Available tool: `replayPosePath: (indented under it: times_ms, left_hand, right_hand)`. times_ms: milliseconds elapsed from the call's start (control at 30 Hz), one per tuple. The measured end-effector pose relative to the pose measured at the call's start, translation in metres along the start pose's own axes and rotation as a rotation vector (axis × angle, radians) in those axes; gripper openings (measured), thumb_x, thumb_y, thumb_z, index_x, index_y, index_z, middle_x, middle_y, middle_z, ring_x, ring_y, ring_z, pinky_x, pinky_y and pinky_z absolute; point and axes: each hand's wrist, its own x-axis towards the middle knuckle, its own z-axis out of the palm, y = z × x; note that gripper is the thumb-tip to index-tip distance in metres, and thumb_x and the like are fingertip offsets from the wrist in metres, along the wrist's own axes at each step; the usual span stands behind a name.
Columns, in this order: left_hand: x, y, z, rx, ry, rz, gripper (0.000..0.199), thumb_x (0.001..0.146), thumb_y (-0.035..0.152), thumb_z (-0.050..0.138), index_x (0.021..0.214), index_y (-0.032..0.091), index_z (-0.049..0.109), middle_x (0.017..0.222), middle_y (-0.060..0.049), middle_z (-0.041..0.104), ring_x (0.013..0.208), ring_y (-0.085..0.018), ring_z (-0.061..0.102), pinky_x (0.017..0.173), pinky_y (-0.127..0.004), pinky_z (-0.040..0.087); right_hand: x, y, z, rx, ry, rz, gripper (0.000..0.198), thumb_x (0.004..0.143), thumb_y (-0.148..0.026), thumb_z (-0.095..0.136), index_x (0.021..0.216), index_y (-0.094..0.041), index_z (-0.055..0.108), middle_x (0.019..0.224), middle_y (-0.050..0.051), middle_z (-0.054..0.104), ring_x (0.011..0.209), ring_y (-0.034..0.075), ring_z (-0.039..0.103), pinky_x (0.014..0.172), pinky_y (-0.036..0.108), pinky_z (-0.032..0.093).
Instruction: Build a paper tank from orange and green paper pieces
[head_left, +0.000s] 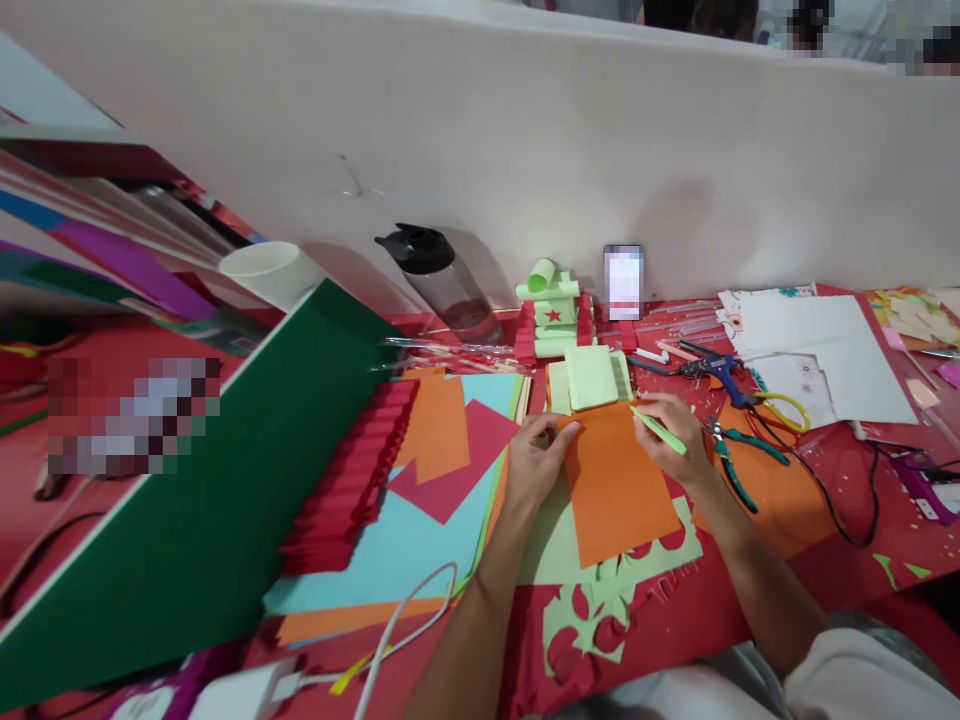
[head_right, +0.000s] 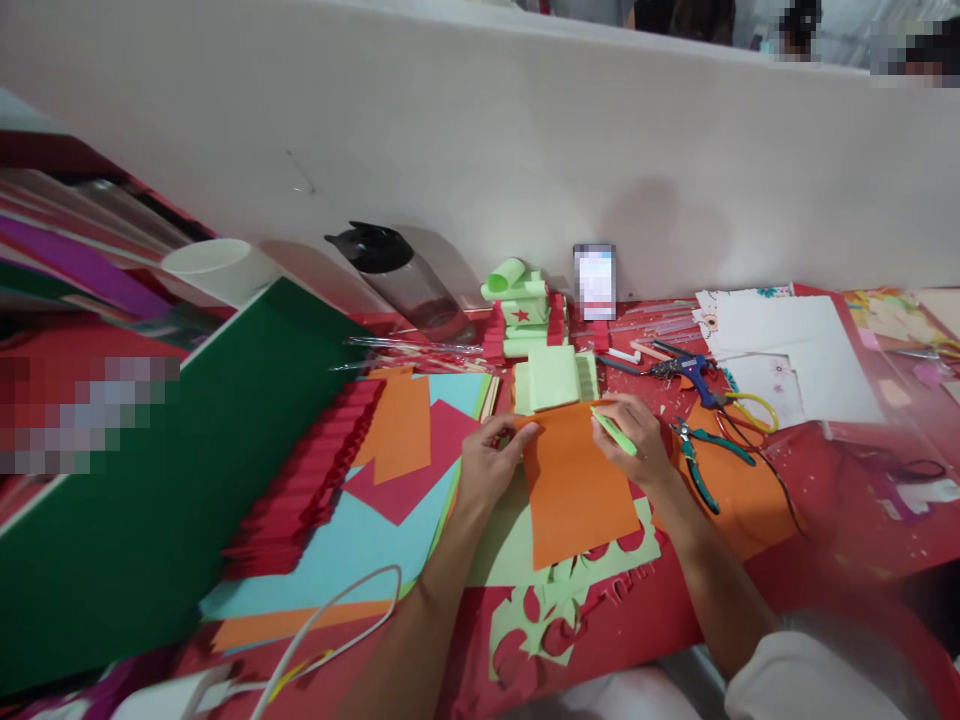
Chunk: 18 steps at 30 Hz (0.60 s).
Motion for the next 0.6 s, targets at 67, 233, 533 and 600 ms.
replayPosePath:
  times_ms: [67, 233, 533, 600]
  left_hand:
    - [0.0, 0.0003, 0.0, -0.001, -0.001, 0.002, 0.028, 0.081, 0.048, 0.075, 0.074, 0.021, 0.071, 0.072, -0.003, 0.061, 0.07, -0.019, 0.053, 0.067, -0.032, 0.042]
    - [0.0001, -0.0017, 0.0006, 0.001, -0.009, 0.006, 0.027, 0.082, 0.047, 0.074, 0.073, 0.022, 0.07, 0.074, -0.004, 0.063, 0.073, -0.02, 0.055, 0.069, -0.033, 0.042]
    - [-0.0003, -0.0038, 0.0, 0.009, -0.021, 0.01, 0.026, 0.083, 0.047, 0.074, 0.075, 0.022, 0.072, 0.074, -0.004, 0.063, 0.073, -0.02, 0.055, 0.069, -0.033, 0.042]
    - [-0.0006, -0.0034, -0.0001, 0.014, -0.021, 0.013, 0.025, 0.083, 0.046, 0.074, 0.076, 0.022, 0.072, 0.075, -0.004, 0.065, 0.074, -0.02, 0.056, 0.069, -0.033, 0.042]
  right_hand:
    - [-0.0001, 0.0, 0.0, -0.002, 0.001, -0.001, 0.013, 0.096, -0.015, 0.063, 0.104, -0.024, 0.069, 0.099, 0.008, 0.076, 0.103, 0.022, 0.073, 0.09, 0.039, 0.062]
    - [-0.0011, 0.0009, 0.0001, 0.026, -0.003, -0.02, 0.018, 0.097, -0.015, 0.063, 0.112, -0.024, 0.068, 0.102, 0.007, 0.076, 0.102, 0.022, 0.073, 0.09, 0.038, 0.062]
    - [-0.0014, 0.0029, 0.0016, 0.019, -0.002, -0.007, 0.019, 0.099, -0.017, 0.062, 0.115, -0.024, 0.069, 0.102, 0.007, 0.077, 0.1, 0.022, 0.074, 0.089, 0.038, 0.061]
    - [-0.0008, 0.0024, 0.0014, 0.02, -0.001, -0.002, 0.018, 0.099, -0.017, 0.062, 0.114, -0.024, 0.069, 0.101, 0.007, 0.077, 0.099, 0.022, 0.074, 0.088, 0.037, 0.062]
